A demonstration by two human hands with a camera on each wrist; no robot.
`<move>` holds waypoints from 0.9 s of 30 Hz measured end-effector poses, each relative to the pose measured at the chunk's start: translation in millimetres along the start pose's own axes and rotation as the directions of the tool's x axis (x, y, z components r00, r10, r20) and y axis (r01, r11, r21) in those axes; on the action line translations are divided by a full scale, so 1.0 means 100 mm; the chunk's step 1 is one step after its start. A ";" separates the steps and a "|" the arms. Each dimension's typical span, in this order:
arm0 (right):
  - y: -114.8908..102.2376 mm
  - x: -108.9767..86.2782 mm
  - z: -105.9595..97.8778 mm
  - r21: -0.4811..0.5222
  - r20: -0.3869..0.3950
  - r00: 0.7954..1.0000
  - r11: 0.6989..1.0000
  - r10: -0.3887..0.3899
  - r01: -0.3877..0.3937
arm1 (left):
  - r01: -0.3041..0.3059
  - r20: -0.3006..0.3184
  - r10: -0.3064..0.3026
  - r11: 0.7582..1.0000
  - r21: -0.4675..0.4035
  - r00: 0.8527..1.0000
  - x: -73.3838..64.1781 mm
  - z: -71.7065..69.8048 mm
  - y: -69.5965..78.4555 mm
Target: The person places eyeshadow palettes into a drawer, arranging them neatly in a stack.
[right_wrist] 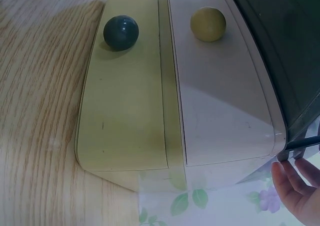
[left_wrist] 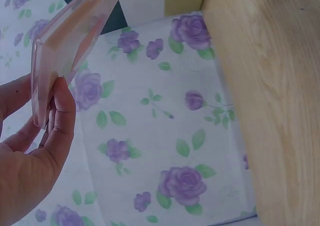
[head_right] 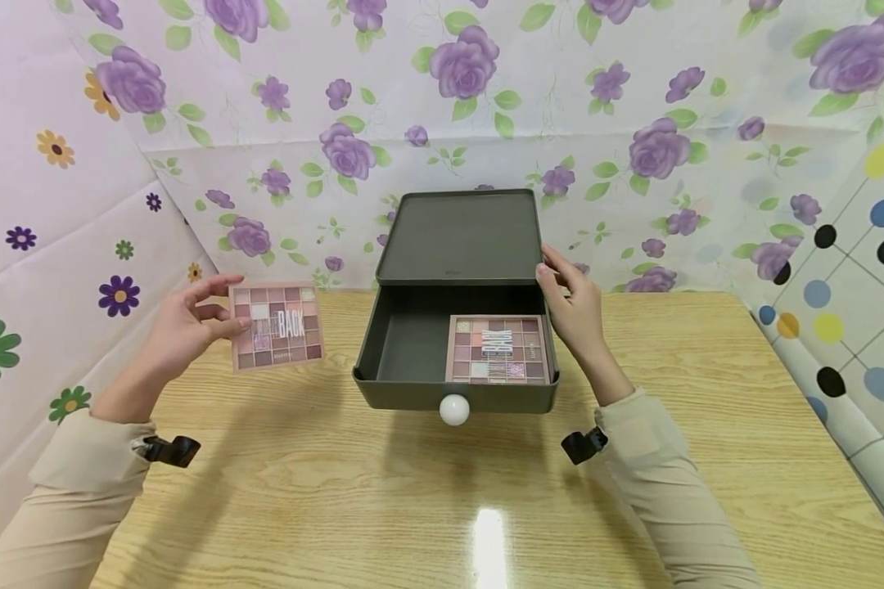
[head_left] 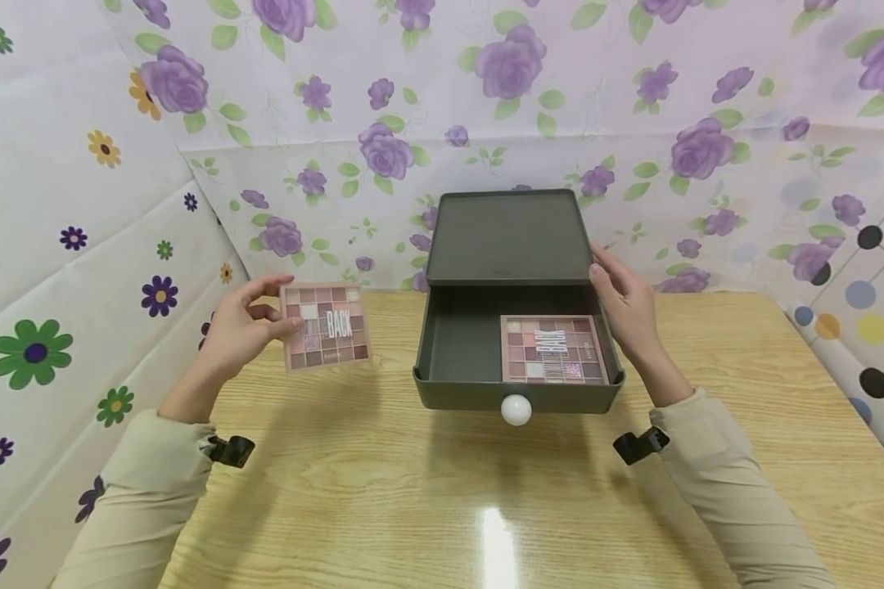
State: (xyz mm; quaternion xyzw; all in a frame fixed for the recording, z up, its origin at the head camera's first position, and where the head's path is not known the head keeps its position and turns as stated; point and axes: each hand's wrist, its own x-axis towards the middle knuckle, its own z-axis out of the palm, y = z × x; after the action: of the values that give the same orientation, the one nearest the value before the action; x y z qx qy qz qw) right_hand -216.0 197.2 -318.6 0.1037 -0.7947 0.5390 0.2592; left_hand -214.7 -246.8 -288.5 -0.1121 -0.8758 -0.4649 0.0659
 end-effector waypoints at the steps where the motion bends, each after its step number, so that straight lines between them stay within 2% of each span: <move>1: 0.00 0.00 0.00 0.001 0.001 1.000 1.000 -0.001 0.001 | -0.002 0.001 0.002 1.000 0.000 1.000 0.00 0.00 0.03; 6: 0.01 0.00 0.01 -0.002 0.007 1.000 1.000 0.000 0.000 | -0.016 -0.012 0.016 0.999 -0.031 1.000 0.02 -0.01 0.16; 14: 0.01 -0.01 0.01 0.004 0.002 1.000 1.000 0.005 -0.005 | -0.061 -0.090 0.053 0.994 -0.085 0.995 0.08 0.01 0.38; 20: 0.03 0.00 0.02 0.013 0.003 1.000 1.000 -0.005 0.005 | -0.085 -0.101 0.076 0.993 -0.087 0.992 0.10 0.01 0.52; 23: 0.03 0.00 0.01 0.008 -0.004 1.000 1.000 0.003 -0.003 | -0.069 -0.095 0.055 0.987 -0.148 0.994 0.11 0.03 0.59; 27: 0.03 0.00 0.01 0.005 -0.012 1.000 1.000 0.011 -0.011 | -0.036 -0.073 0.017 0.966 -0.258 0.997 0.13 0.07 0.68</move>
State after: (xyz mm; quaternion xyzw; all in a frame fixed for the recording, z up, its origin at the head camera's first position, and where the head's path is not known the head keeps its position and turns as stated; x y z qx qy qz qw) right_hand -217.6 197.2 -321.7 0.0969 -0.7922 0.5432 0.2608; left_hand -209.8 -202.4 -235.5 -0.1151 -0.8031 -0.5780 0.0876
